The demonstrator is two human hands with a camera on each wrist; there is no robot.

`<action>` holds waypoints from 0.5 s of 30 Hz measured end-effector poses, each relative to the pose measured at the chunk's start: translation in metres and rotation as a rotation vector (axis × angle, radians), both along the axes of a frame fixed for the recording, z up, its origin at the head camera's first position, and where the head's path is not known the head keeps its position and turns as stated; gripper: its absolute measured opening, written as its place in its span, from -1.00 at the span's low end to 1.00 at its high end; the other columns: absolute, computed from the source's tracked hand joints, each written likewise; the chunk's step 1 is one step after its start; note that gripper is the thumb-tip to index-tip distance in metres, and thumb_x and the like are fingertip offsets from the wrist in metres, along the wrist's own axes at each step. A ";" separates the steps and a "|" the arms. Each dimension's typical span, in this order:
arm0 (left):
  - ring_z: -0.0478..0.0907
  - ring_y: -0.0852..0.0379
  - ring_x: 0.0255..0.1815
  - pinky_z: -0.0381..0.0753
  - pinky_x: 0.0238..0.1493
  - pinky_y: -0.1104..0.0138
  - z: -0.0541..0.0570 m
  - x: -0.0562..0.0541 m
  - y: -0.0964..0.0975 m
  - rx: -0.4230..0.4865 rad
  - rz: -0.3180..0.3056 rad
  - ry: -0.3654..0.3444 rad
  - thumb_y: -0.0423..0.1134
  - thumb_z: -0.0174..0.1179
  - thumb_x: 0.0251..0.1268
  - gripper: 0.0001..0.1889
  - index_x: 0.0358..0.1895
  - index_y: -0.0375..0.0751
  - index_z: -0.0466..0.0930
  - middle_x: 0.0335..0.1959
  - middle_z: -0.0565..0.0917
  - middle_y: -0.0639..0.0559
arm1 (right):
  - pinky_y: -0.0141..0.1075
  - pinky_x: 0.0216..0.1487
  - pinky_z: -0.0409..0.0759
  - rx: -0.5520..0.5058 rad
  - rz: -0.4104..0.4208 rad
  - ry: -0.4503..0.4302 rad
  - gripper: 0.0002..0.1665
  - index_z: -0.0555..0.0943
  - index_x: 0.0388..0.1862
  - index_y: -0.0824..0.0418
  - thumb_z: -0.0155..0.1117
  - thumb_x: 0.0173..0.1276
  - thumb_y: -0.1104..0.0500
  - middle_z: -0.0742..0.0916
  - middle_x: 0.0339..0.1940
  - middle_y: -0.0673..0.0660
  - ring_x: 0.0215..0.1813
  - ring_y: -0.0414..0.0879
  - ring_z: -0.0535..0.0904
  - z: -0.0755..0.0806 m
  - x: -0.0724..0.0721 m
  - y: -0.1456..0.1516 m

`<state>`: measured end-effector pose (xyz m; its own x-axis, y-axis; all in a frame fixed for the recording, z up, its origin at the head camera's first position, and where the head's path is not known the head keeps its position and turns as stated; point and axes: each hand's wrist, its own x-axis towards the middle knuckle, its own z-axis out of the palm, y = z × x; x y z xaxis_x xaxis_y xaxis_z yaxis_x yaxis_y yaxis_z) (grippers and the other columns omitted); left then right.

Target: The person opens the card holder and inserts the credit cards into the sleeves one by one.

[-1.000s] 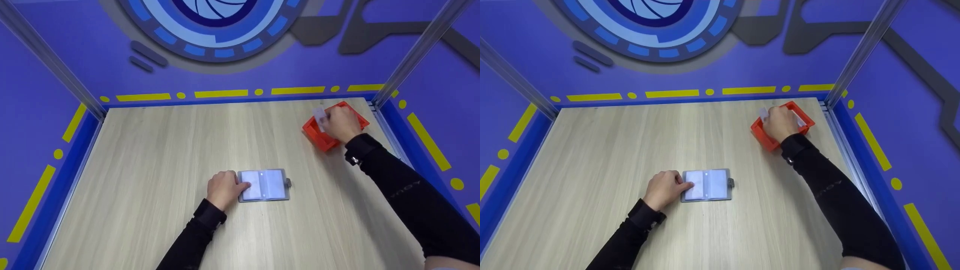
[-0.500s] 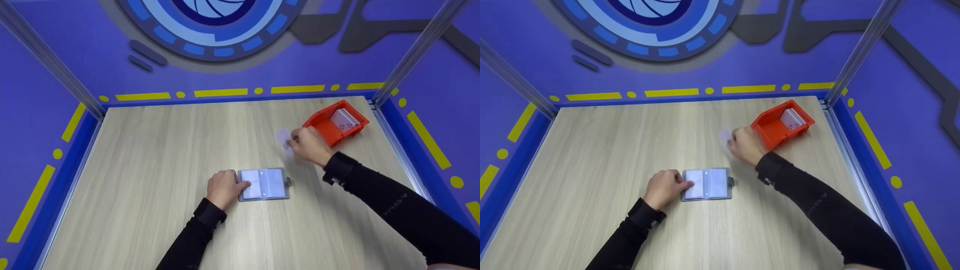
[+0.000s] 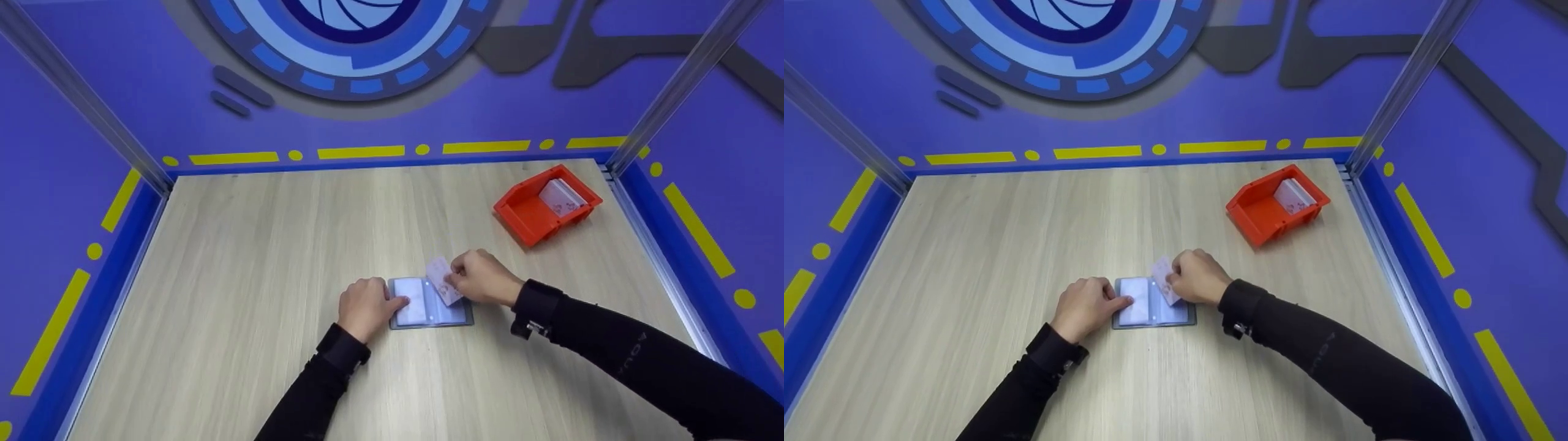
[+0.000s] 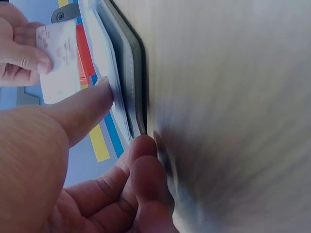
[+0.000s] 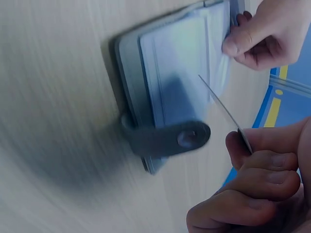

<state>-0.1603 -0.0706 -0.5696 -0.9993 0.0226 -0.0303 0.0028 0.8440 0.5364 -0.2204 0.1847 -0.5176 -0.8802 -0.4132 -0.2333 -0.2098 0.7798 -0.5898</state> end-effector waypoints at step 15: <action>0.43 0.18 -0.54 0.31 -0.48 0.29 0.001 -0.001 0.001 -0.007 -0.004 -0.013 0.18 0.61 0.24 -0.48 -0.55 -0.04 0.53 -0.58 0.53 0.16 | -0.33 -0.42 0.24 -0.020 0.039 -0.091 -0.46 0.42 -0.67 0.02 0.37 0.54 0.17 0.38 -0.67 -0.12 -0.52 -0.19 0.35 -0.014 0.005 -0.007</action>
